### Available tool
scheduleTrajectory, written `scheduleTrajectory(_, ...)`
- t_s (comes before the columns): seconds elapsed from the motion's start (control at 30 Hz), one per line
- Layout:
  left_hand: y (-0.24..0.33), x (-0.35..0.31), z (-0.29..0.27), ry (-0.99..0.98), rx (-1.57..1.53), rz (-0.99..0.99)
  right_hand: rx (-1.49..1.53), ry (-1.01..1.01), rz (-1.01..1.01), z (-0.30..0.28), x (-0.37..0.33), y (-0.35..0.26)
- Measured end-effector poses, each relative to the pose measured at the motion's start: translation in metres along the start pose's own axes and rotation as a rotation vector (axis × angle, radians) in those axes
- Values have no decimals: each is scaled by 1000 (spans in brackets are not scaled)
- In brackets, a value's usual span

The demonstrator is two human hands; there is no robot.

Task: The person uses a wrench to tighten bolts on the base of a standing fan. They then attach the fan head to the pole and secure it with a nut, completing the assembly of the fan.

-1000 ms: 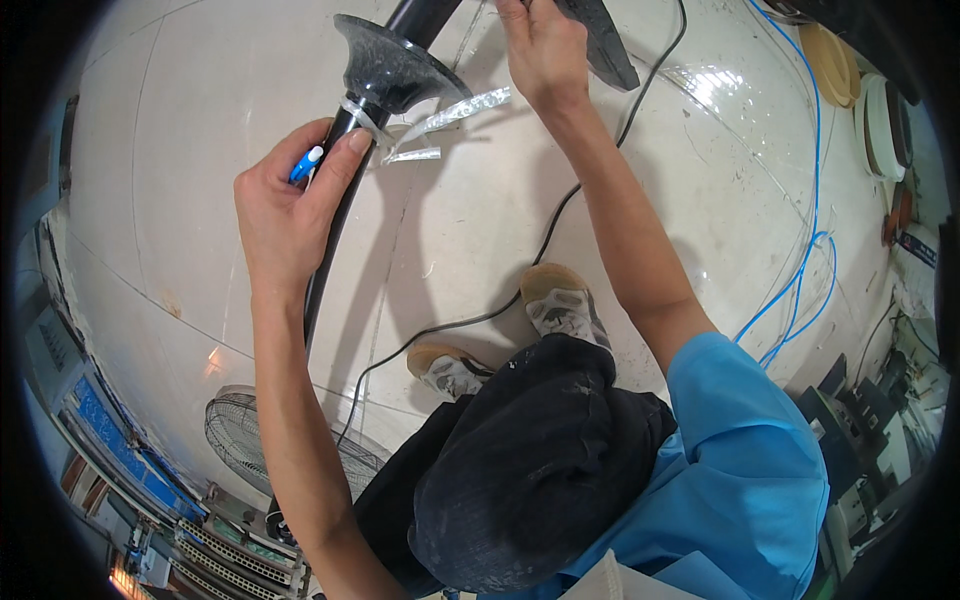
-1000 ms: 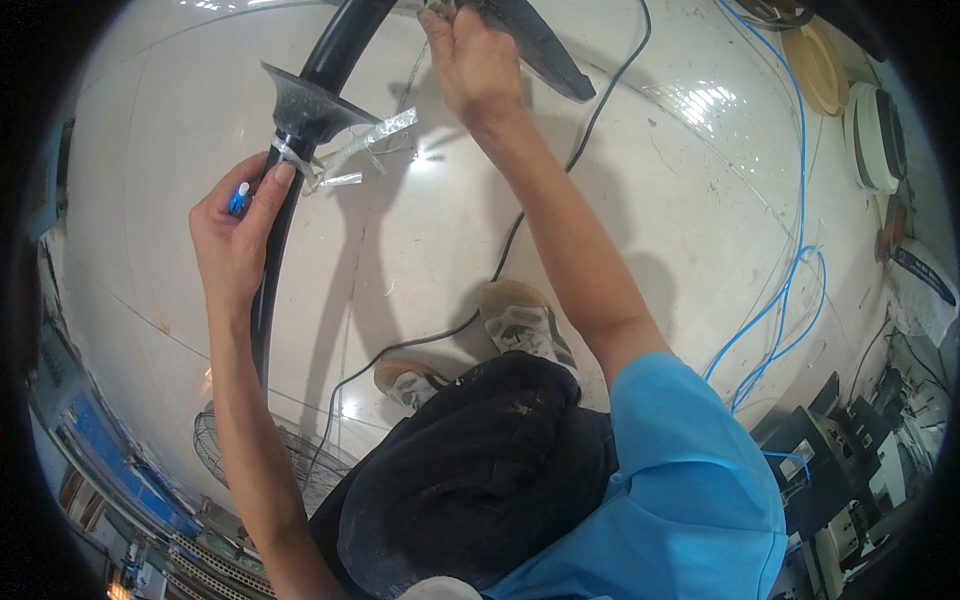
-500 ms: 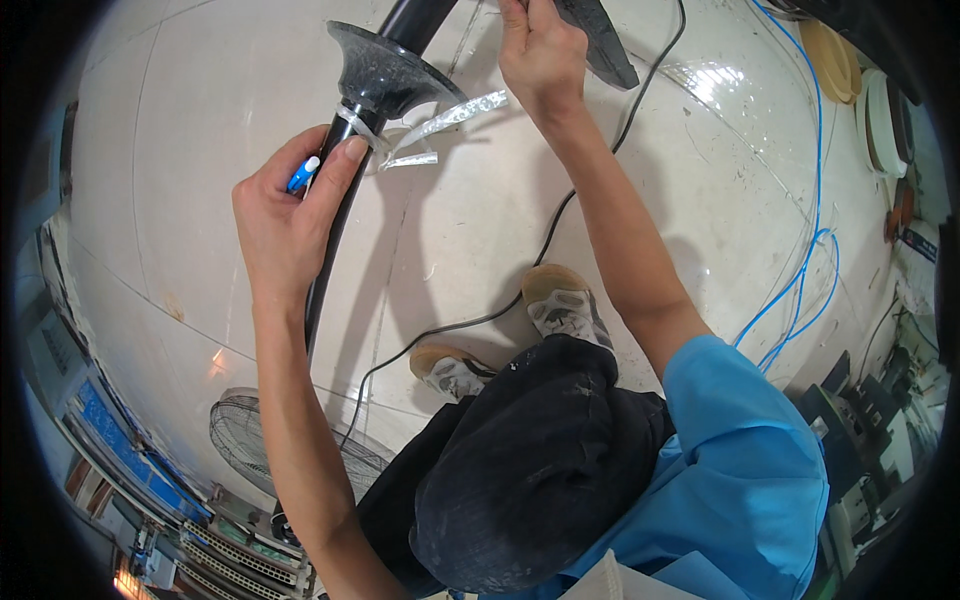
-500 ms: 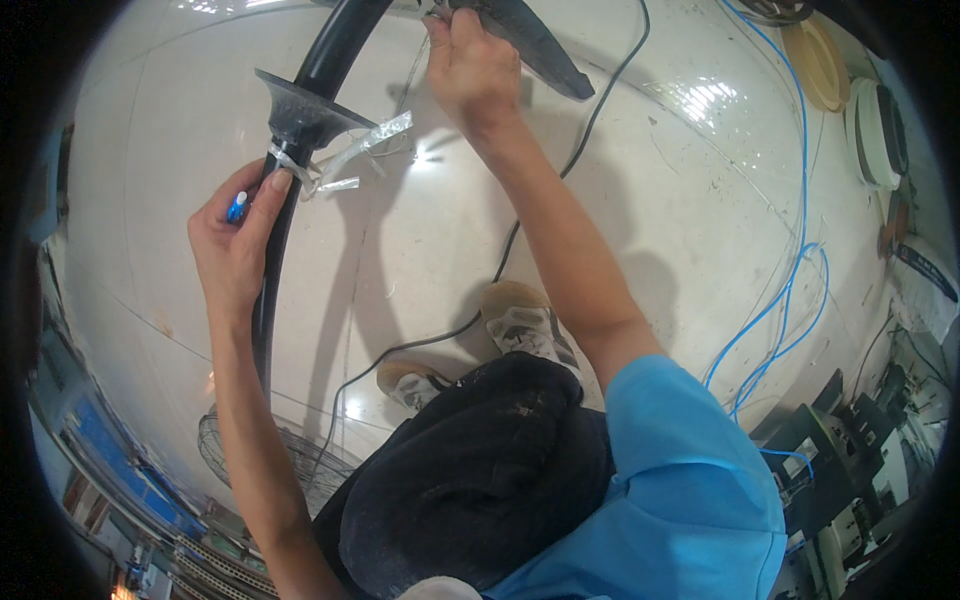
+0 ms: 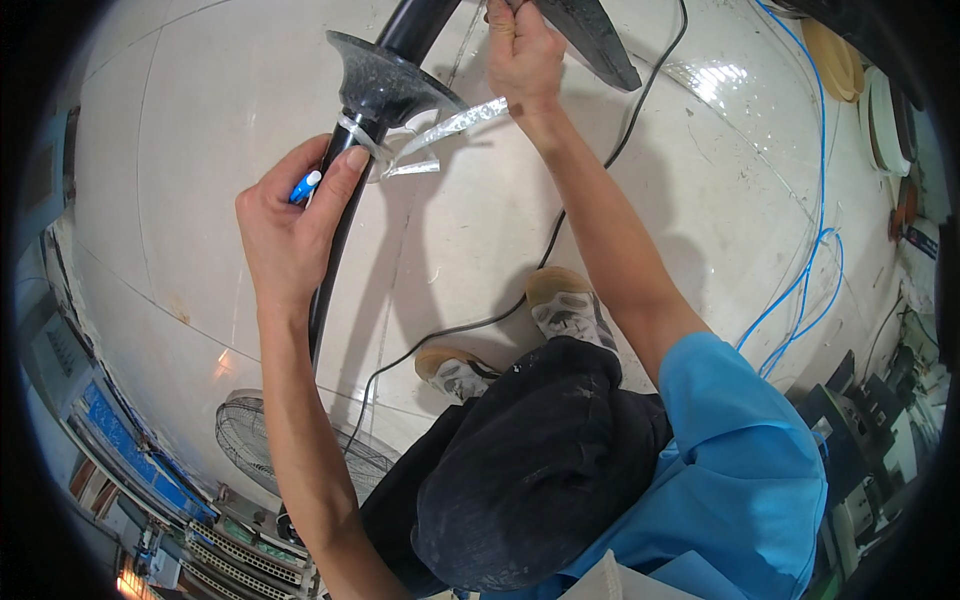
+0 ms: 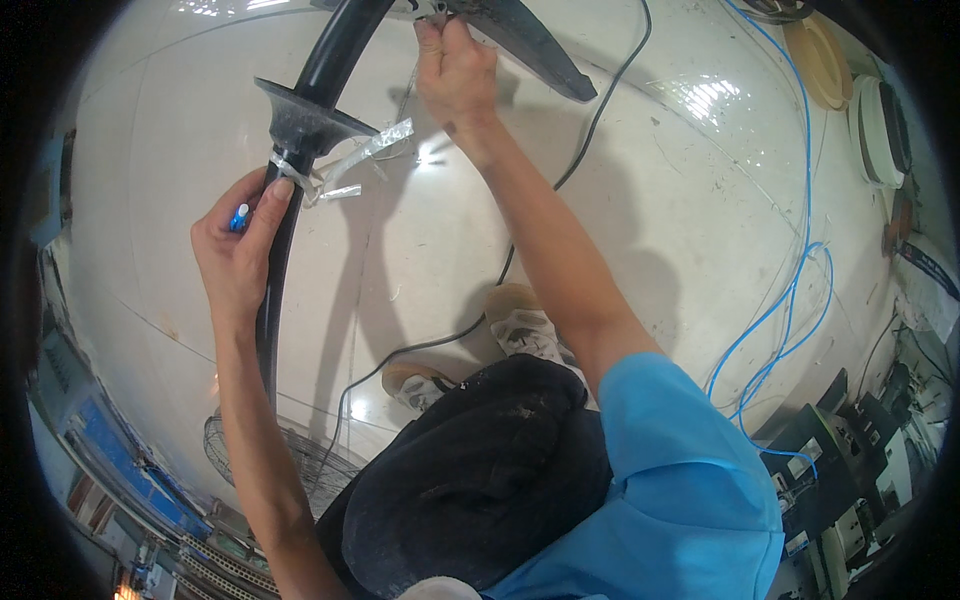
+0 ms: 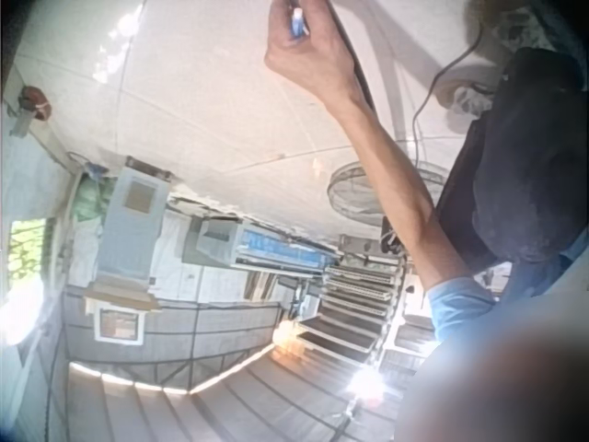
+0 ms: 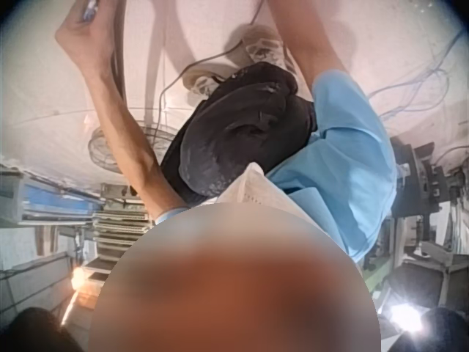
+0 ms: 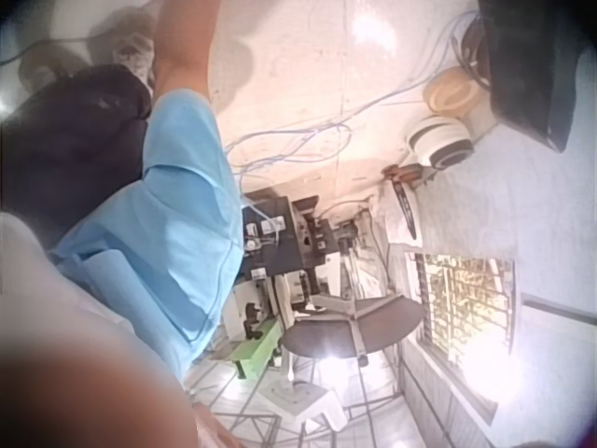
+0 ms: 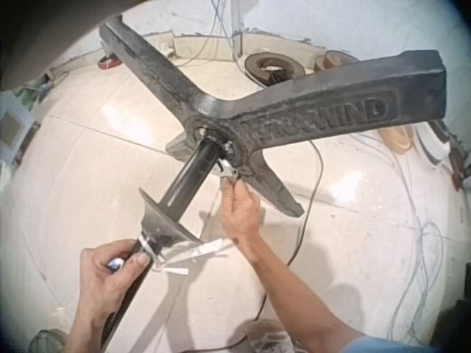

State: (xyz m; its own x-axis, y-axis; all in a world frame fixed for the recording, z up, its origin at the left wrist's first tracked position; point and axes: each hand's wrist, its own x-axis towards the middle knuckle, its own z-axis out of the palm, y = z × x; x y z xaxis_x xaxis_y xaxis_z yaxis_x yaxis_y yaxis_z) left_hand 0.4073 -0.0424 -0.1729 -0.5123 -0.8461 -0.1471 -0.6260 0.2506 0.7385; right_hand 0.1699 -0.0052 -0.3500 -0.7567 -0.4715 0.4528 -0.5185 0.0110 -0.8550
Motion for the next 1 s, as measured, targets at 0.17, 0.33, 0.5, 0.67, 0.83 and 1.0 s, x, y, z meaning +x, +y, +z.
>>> scheduleTrajectory(0.17, 1, -1, 2, 7, -40, 0, 128, 85, -26, 21, -3, 10)
scheduleTrajectory(0.33, 2, 0, 2, 14, -36, 17, 198, 144, -19, 40, -5, 13)
scheduleTrajectory(0.5, 3, 1, 1, 6, -19, 1, 291, 185, 109, 55, -11, 9)
scheduleTrajectory(0.67, 4, 2, 1, -7, -66, -22, 147, 33, 116, 33, -18, 6)
scheduleTrajectory(0.83, 3, 3, 0, 7, -3, -9, 2, -98, 122, -14, -16, -8)
scheduleTrajectory(1.0, 2, 4, 0, 6, 12, -8, -130, -241, 112, -34, 7, -18)
